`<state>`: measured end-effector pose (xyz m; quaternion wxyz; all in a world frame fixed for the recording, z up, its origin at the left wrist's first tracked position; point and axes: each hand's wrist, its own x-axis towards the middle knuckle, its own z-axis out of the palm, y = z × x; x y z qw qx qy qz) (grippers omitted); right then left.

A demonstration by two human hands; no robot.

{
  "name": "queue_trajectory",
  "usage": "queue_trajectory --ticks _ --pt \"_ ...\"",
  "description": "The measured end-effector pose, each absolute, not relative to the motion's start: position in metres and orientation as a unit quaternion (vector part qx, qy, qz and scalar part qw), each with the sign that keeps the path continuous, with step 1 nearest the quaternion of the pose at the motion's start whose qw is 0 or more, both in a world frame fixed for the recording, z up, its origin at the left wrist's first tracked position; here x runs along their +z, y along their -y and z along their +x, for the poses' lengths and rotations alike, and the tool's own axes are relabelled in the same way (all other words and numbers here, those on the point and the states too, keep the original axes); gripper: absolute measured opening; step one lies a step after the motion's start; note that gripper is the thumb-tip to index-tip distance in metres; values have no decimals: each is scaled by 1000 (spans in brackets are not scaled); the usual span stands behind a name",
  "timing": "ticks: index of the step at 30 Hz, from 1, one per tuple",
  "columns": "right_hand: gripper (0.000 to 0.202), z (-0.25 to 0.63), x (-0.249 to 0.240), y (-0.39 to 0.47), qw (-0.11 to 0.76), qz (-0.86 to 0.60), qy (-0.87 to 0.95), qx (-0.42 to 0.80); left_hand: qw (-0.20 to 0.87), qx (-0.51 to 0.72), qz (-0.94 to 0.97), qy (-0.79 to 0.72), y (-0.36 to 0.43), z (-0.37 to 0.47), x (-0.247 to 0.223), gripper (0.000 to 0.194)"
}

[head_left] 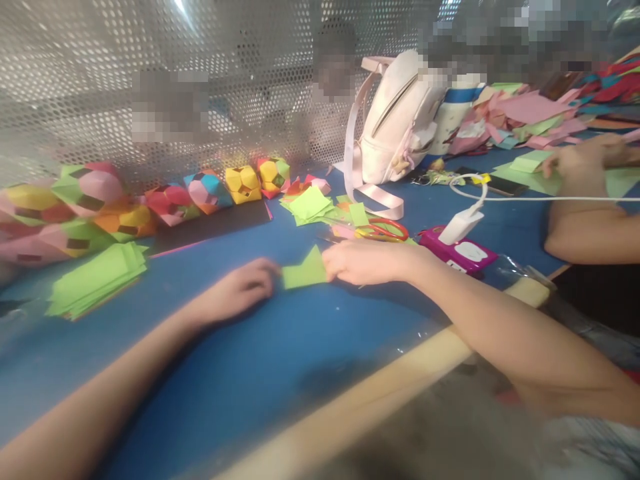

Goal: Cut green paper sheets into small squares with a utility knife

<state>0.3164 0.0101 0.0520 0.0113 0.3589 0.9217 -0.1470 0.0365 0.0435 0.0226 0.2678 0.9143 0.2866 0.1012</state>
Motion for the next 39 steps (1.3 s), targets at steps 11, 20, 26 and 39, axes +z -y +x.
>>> queue_trajectory --ticks 11,20,26,39 --pt "36 314 55 -9 -77 343 -923 -157 296 183 840 -415 -28 54 22 37" --pt "41 312 53 -9 -61 352 -920 -164 263 199 857 -395 -31 54 13 29" --pt "41 315 48 -13 -12 372 -913 -168 224 197 880 -369 -32 54 8 18" --pt "41 312 48 -12 -30 378 -911 -162 203 193 889 -363 -32 55 8 20"
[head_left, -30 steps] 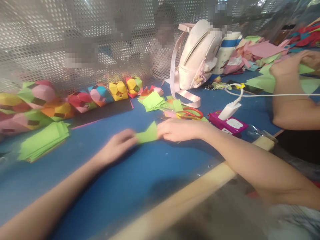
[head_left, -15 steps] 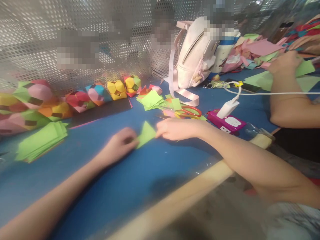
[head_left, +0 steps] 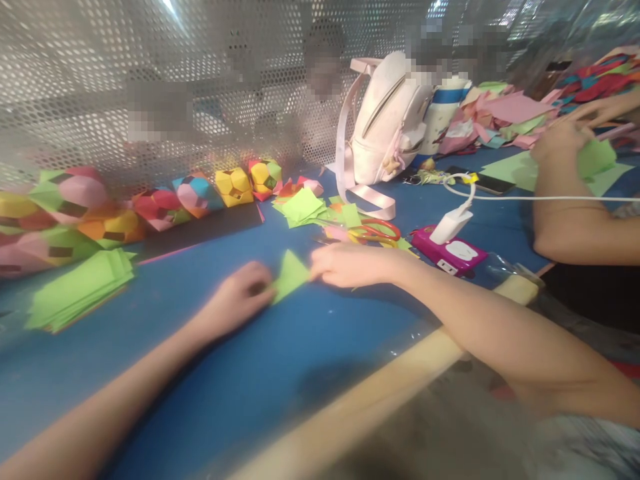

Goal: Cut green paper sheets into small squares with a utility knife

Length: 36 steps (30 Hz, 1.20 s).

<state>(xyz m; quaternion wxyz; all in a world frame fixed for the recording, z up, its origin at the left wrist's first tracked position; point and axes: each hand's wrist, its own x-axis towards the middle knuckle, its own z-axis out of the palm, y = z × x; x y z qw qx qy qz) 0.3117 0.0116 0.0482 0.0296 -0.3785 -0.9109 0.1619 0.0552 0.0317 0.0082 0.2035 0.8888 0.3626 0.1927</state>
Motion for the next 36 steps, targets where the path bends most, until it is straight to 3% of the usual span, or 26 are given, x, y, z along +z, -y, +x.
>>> queue_trajectory --ticks 5,10,15,21,27,36 --pt "35 322 54 -16 50 -409 903 119 200 192 889 -365 -31 56 9 19" --pt "30 344 74 -17 66 -527 842 92 203 188 884 -377 -29 57 12 20" --pt "61 358 77 -22 -24 -612 783 109 208 188 883 -377 -29 57 13 23" --pt "27 351 70 -26 -73 -595 795 99 220 185 875 -389 -28 55 14 27" --pt "33 343 68 -21 -61 -564 818 100 209 194 876 -388 -22 61 19 29" --pt "26 339 63 -22 -42 -544 834 84 164 209 914 -306 -8 73 15 13"
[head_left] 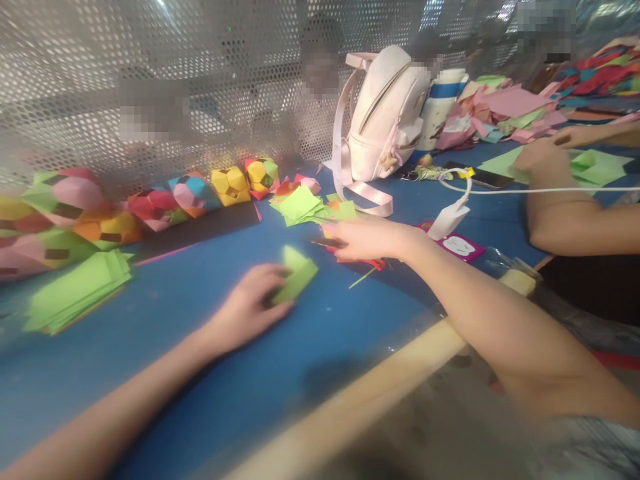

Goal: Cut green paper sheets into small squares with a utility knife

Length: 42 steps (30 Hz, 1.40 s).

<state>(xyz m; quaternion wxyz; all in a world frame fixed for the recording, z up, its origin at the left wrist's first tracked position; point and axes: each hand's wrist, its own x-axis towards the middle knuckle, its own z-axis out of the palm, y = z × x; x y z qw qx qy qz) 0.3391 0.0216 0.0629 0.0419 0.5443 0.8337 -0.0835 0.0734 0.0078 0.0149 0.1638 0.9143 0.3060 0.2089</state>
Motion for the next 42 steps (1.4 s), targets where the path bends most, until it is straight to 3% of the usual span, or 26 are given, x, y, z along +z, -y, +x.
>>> queue_trajectory --ticks 5,14,23,29,36,42 --pt "20 337 62 -22 -25 520 -851 -75 180 214 909 -309 -6 72 16 11" --pt "20 332 54 -22 -154 492 -854 -69 97 285 812 -500 -33 53 15 12" --pt "25 314 27 -30 -225 481 -839 -115 195 235 774 -555 -37 53 19 27" --pt "25 310 25 -32 -288 502 -804 -134 294 259 731 -558 -51 39 23 26" --pt "23 308 16 -34 -261 495 -819 -126 136 188 776 -586 -55 42 21 31" --pt "21 307 0 -43 -263 489 -828 -78 130 201 802 -547 -60 38 15 32"
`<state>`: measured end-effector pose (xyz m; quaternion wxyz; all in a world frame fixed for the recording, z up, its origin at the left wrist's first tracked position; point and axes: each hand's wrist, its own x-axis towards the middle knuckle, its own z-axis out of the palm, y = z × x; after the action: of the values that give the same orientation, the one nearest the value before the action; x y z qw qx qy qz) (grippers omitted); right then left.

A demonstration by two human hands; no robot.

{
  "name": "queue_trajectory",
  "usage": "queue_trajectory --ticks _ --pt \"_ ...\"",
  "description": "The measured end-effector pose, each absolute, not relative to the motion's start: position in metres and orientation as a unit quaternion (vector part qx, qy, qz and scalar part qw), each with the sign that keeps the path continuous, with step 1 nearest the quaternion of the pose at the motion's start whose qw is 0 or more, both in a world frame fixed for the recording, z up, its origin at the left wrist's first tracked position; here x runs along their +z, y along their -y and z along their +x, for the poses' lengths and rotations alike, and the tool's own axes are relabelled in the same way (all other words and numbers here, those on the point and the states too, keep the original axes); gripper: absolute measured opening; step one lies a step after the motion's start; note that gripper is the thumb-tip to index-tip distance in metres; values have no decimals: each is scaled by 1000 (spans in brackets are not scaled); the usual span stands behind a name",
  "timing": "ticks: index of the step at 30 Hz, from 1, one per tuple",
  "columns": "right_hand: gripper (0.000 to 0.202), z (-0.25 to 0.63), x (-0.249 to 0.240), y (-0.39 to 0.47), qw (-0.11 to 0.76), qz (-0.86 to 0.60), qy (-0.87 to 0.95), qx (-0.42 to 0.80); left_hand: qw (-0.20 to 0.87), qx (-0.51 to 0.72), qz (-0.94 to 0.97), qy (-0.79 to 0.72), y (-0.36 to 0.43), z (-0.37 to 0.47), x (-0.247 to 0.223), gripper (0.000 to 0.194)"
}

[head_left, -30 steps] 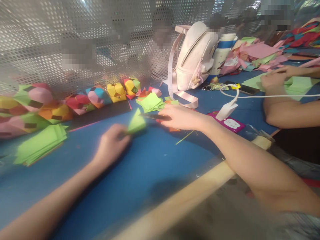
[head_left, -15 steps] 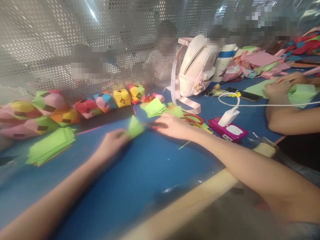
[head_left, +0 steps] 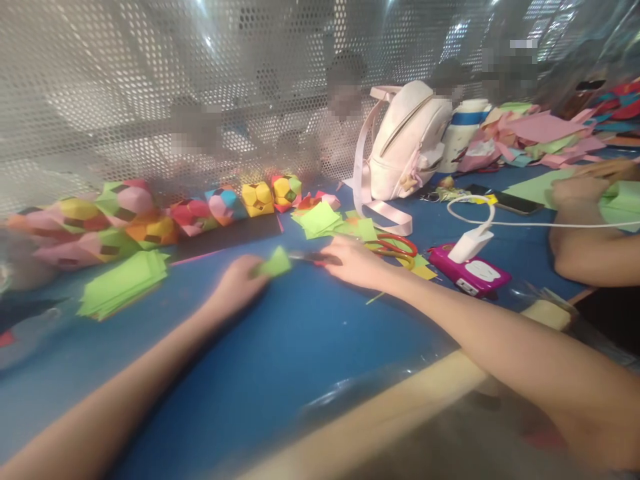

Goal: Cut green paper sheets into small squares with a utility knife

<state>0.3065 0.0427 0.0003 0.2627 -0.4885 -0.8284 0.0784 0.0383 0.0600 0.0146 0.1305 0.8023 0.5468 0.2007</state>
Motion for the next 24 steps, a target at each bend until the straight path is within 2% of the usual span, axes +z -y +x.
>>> queue_trajectory --ticks 5,9,16,24 --pt "25 306 -2 -41 266 -459 845 61 179 244 802 -515 -57 38 9 50" --pt "27 307 0 -39 252 -452 853 66 198 254 809 -492 -57 39 4 44" --pt "22 312 -1 -41 239 -432 867 69 139 244 845 -455 -61 35 -1 31" --pt "26 313 5 -37 219 -432 870 94 94 145 907 -383 -69 31 12 35"
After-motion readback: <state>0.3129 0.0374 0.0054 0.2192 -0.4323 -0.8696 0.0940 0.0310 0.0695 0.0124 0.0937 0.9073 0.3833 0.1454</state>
